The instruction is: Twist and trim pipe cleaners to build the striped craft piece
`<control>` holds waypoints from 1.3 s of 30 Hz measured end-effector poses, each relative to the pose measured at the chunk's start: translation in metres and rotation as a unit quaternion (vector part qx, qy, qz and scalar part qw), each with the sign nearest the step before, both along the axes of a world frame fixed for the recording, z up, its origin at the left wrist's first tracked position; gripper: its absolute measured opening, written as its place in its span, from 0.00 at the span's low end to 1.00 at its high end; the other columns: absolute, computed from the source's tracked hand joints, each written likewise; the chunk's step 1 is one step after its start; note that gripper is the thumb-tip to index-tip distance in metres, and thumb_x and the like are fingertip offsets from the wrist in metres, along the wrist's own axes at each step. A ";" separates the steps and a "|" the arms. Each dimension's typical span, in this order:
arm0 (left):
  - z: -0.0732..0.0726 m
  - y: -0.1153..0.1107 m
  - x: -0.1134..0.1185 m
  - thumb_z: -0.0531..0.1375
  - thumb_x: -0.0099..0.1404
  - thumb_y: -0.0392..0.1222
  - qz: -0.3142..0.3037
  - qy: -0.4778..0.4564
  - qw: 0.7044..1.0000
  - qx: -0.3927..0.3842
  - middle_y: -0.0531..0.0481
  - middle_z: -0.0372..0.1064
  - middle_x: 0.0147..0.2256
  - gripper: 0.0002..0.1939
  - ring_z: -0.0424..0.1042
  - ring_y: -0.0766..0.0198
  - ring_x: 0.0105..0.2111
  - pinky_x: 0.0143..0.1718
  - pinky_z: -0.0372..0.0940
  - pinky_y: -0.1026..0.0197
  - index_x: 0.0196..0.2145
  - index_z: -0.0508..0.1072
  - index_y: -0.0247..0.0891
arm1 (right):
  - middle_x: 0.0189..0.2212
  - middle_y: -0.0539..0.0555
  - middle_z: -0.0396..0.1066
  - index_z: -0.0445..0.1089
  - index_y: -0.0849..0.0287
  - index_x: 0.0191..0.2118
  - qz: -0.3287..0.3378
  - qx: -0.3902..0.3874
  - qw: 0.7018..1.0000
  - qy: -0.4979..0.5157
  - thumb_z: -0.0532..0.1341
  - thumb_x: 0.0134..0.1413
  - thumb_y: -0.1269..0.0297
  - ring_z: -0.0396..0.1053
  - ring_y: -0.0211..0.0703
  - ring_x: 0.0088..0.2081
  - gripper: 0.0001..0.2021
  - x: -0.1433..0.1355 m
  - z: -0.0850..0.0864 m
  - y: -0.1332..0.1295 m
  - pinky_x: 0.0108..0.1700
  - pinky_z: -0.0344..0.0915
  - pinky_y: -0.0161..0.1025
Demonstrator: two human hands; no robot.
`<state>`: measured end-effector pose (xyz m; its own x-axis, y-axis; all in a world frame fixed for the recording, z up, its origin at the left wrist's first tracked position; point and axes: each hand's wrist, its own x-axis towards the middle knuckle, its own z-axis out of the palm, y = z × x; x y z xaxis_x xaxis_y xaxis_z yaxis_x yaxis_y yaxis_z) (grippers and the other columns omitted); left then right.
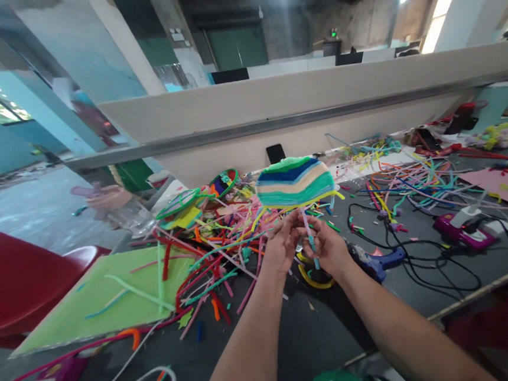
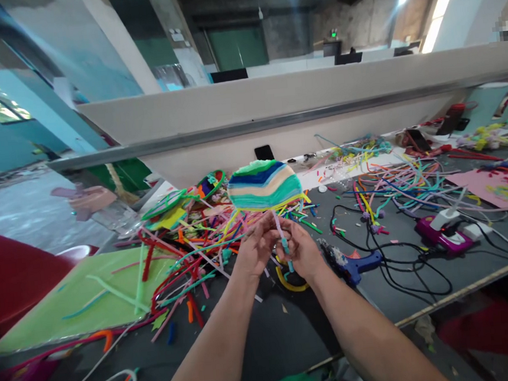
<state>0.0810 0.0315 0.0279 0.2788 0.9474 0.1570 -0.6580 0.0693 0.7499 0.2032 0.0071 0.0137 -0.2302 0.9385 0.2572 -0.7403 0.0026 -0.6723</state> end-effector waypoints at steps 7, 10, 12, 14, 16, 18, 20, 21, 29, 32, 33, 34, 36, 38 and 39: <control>0.000 -0.002 0.002 0.64 0.58 0.43 0.036 0.005 0.999 0.032 0.41 0.75 0.39 0.12 0.76 0.56 0.35 0.31 0.71 0.59 0.38 0.77 0.33 | 0.34 0.57 0.75 0.67 0.59 0.48 -0.021 0.009 1.000 0.012 0.58 0.52 0.46 0.63 0.34 0.17 0.24 0.000 -0.001 0.000 0.15 0.50 0.30; 0.000 -0.002 0.005 0.65 0.56 0.42 0.062 0.007 0.998 0.031 0.42 0.76 0.39 0.11 0.76 0.56 0.35 0.34 0.70 0.59 0.36 0.77 0.34 | 0.33 0.56 0.75 0.67 0.58 0.46 -0.028 0.009 0.999 0.025 0.57 0.54 0.47 0.62 0.33 0.17 0.21 0.000 -0.001 0.000 0.15 0.49 0.30; -0.001 -0.002 0.006 0.65 0.56 0.42 0.069 0.009 0.997 0.022 0.42 0.75 0.40 0.11 0.75 0.56 0.38 0.36 0.70 0.59 0.36 0.77 0.34 | 0.33 0.55 0.75 0.66 0.57 0.45 -0.024 0.004 0.999 0.035 0.57 0.54 0.47 0.62 0.34 0.16 0.21 0.000 -0.001 0.000 0.15 0.48 0.30; -0.002 -0.002 0.006 0.66 0.55 0.41 0.081 0.008 0.997 0.018 0.42 0.75 0.40 0.09 0.75 0.56 0.41 0.38 0.70 0.59 0.35 0.78 0.34 | 0.32 0.55 0.75 0.66 0.57 0.45 -0.020 -0.003 0.999 0.039 0.57 0.54 0.47 0.61 0.34 0.17 0.20 -0.001 0.000 0.000 0.15 0.48 0.30; -0.003 -0.001 0.005 0.66 0.54 0.40 0.091 0.011 0.996 0.020 0.41 0.75 0.40 0.08 0.74 0.55 0.42 0.39 0.70 0.59 0.33 0.78 0.34 | 0.32 0.55 0.74 0.66 0.58 0.45 -0.018 -0.006 0.999 0.041 0.57 0.54 0.48 0.61 0.33 0.17 0.20 -0.001 -0.001 0.000 0.15 0.48 0.30; -0.004 -0.001 0.005 0.66 0.54 0.40 0.093 0.019 0.995 0.023 0.41 0.75 0.41 0.09 0.75 0.54 0.41 0.37 0.70 0.58 0.33 0.78 0.34 | 0.31 0.54 0.74 0.66 0.58 0.44 -0.015 -0.006 0.999 0.047 0.57 0.54 0.48 0.60 0.33 0.16 0.19 -0.002 -0.002 0.000 0.15 0.48 0.30; -0.004 -0.001 0.005 0.66 0.54 0.40 0.090 0.027 0.995 0.025 0.40 0.75 0.41 0.09 0.75 0.54 0.40 0.36 0.70 0.57 0.33 0.78 0.33 | 0.29 0.52 0.72 0.66 0.57 0.44 -0.009 -0.007 0.998 0.056 0.57 0.54 0.48 0.58 0.32 0.16 0.19 -0.002 -0.003 0.000 0.16 0.48 0.30; -0.004 -0.001 0.005 0.66 0.54 0.41 0.089 0.029 0.995 0.026 0.40 0.74 0.41 0.09 0.75 0.54 0.39 0.35 0.70 0.57 0.33 0.78 0.33 | 0.29 0.52 0.72 0.66 0.57 0.45 -0.005 -0.009 0.998 0.060 0.57 0.55 0.49 0.58 0.32 0.16 0.19 -0.003 -0.004 0.001 0.16 0.48 0.30; 0.000 -0.004 0.005 0.66 0.54 0.38 0.080 0.014 0.996 0.023 0.45 0.74 0.39 0.06 0.75 0.60 0.35 0.34 0.70 0.61 0.30 0.77 0.34 | 0.26 0.48 0.66 0.65 0.56 0.44 0.031 -0.025 0.995 0.086 0.56 0.55 0.50 0.58 0.32 0.16 0.17 -0.003 -0.004 0.000 0.16 0.48 0.30; 0.002 -0.005 0.005 0.65 0.54 0.38 0.058 0.008 0.998 0.016 0.45 0.74 0.37 0.06 0.74 0.62 0.33 0.33 0.70 0.62 0.30 0.76 0.33 | 0.26 0.47 0.66 0.65 0.55 0.44 0.044 -0.029 0.995 0.088 0.57 0.54 0.50 0.57 0.32 0.16 0.17 -0.003 -0.003 -0.001 0.16 0.48 0.30; 0.002 -0.006 0.005 0.65 0.54 0.37 0.060 0.005 0.998 0.016 0.45 0.74 0.36 0.05 0.74 0.62 0.32 0.33 0.70 0.62 0.29 0.76 0.33 | 0.25 0.47 0.66 0.66 0.55 0.43 0.046 -0.030 0.995 0.089 0.57 0.54 0.49 0.56 0.32 0.16 0.17 -0.003 -0.003 -0.001 0.16 0.48 0.29; 0.003 -0.006 0.005 0.65 0.54 0.37 0.065 0.003 0.998 0.017 0.46 0.74 0.36 0.04 0.74 0.63 0.31 0.33 0.70 0.62 0.28 0.76 0.33 | 0.25 0.47 0.66 0.66 0.55 0.43 0.047 -0.030 0.994 0.089 0.57 0.54 0.49 0.56 0.32 0.16 0.17 -0.003 -0.003 -0.002 0.16 0.48 0.29; 0.003 -0.006 0.003 0.66 0.53 0.36 0.074 0.003 0.997 0.022 0.46 0.74 0.36 0.03 0.74 0.64 0.30 0.33 0.69 0.62 0.26 0.76 0.33 | 0.27 0.48 0.67 0.66 0.55 0.43 0.048 -0.029 0.995 0.086 0.57 0.54 0.48 0.57 0.31 0.16 0.17 -0.003 -0.002 -0.002 0.16 0.48 0.29; 0.004 -0.007 0.002 0.65 0.54 0.37 0.056 0.010 0.998 0.023 0.44 0.74 0.38 0.05 0.74 0.62 0.32 0.33 0.69 0.61 0.29 0.77 0.33 | 0.29 0.50 0.70 0.65 0.55 0.45 0.047 -0.023 0.996 0.077 0.56 0.54 0.48 0.57 0.31 0.16 0.18 -0.002 -0.001 -0.001 0.16 0.49 0.30; 0.004 -0.007 0.001 0.65 0.55 0.39 0.042 0.013 0.999 0.021 0.43 0.74 0.39 0.07 0.74 0.60 0.33 0.33 0.70 0.60 0.32 0.77 0.33 | 0.30 0.51 0.71 0.65 0.55 0.45 0.045 -0.019 0.996 0.073 0.56 0.54 0.48 0.57 0.31 0.16 0.19 -0.002 -0.001 -0.001 0.16 0.49 0.30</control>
